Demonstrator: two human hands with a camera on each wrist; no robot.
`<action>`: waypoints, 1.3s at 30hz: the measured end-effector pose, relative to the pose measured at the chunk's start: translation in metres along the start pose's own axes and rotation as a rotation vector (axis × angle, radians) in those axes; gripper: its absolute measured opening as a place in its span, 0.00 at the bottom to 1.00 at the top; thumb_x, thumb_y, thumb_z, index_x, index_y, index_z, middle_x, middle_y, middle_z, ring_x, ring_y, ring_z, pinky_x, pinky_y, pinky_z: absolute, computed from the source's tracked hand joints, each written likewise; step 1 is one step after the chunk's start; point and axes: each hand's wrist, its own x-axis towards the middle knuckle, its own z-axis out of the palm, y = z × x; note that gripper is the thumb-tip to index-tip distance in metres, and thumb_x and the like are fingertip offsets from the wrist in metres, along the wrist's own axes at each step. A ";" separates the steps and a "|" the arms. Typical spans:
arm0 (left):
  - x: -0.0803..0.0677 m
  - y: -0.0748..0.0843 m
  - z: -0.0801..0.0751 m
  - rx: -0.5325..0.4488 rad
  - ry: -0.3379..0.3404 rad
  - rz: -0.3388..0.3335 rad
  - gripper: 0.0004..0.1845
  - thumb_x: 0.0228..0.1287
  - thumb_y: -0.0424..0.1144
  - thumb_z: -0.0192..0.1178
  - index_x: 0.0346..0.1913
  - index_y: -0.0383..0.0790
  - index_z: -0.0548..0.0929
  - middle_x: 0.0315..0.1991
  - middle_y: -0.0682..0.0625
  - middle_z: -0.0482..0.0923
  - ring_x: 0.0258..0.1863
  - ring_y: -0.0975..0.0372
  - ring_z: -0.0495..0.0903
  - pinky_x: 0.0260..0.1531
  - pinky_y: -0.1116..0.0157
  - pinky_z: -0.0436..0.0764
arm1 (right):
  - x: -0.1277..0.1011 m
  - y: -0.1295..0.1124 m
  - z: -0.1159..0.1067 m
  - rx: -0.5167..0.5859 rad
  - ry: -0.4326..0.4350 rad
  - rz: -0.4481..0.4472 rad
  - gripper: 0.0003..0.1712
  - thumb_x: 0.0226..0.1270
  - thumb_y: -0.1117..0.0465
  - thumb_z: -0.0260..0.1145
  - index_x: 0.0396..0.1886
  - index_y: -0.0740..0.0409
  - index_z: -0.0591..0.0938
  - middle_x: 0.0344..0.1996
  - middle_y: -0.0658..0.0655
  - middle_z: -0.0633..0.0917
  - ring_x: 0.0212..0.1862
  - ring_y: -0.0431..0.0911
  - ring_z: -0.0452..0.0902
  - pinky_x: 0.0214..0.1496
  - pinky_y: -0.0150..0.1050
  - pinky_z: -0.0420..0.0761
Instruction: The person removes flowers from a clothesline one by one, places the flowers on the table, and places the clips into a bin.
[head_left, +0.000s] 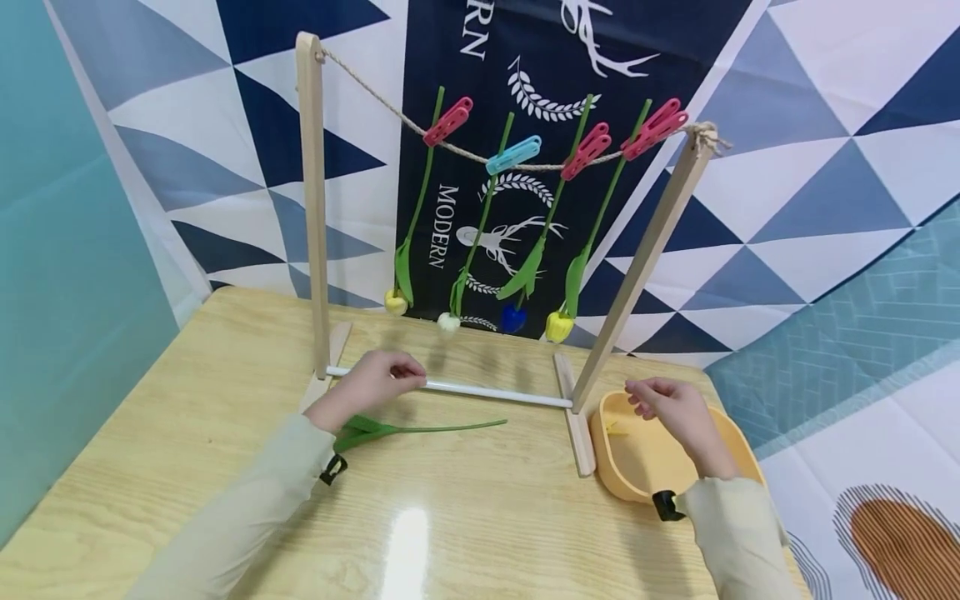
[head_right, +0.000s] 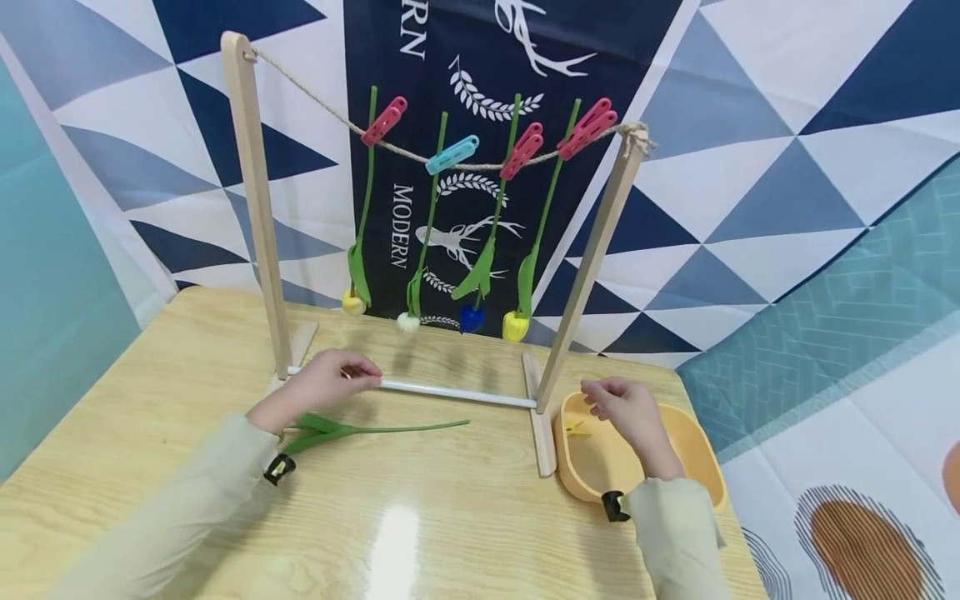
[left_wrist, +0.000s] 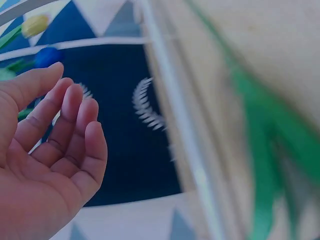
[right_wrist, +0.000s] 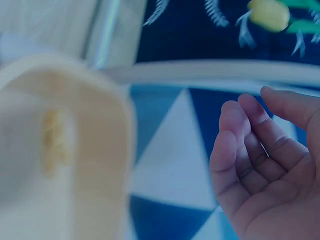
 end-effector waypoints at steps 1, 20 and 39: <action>0.000 0.004 -0.007 0.003 0.024 0.010 0.09 0.62 0.40 0.61 0.41 0.39 0.85 0.34 0.50 0.83 0.33 0.63 0.77 0.37 0.66 0.77 | -0.002 -0.007 -0.001 -0.007 -0.004 -0.016 0.34 0.66 0.38 0.55 0.48 0.66 0.81 0.33 0.50 0.85 0.32 0.38 0.78 0.38 0.32 0.78; 0.026 0.054 -0.093 -0.085 0.321 0.047 0.15 0.65 0.43 0.59 0.49 0.37 0.81 0.43 0.43 0.81 0.36 0.60 0.76 0.33 0.71 0.74 | -0.011 -0.148 0.004 -0.156 -0.042 -0.414 0.18 0.66 0.48 0.60 0.38 0.57 0.85 0.25 0.53 0.83 0.28 0.44 0.75 0.29 0.32 0.74; 0.053 0.098 -0.122 -0.172 0.406 0.099 0.22 0.64 0.45 0.59 0.58 0.38 0.75 0.51 0.43 0.78 0.47 0.56 0.75 0.45 0.64 0.76 | 0.004 -0.328 -0.024 -0.156 0.180 -0.631 0.22 0.64 0.46 0.62 0.50 0.54 0.81 0.41 0.54 0.85 0.41 0.41 0.78 0.46 0.35 0.76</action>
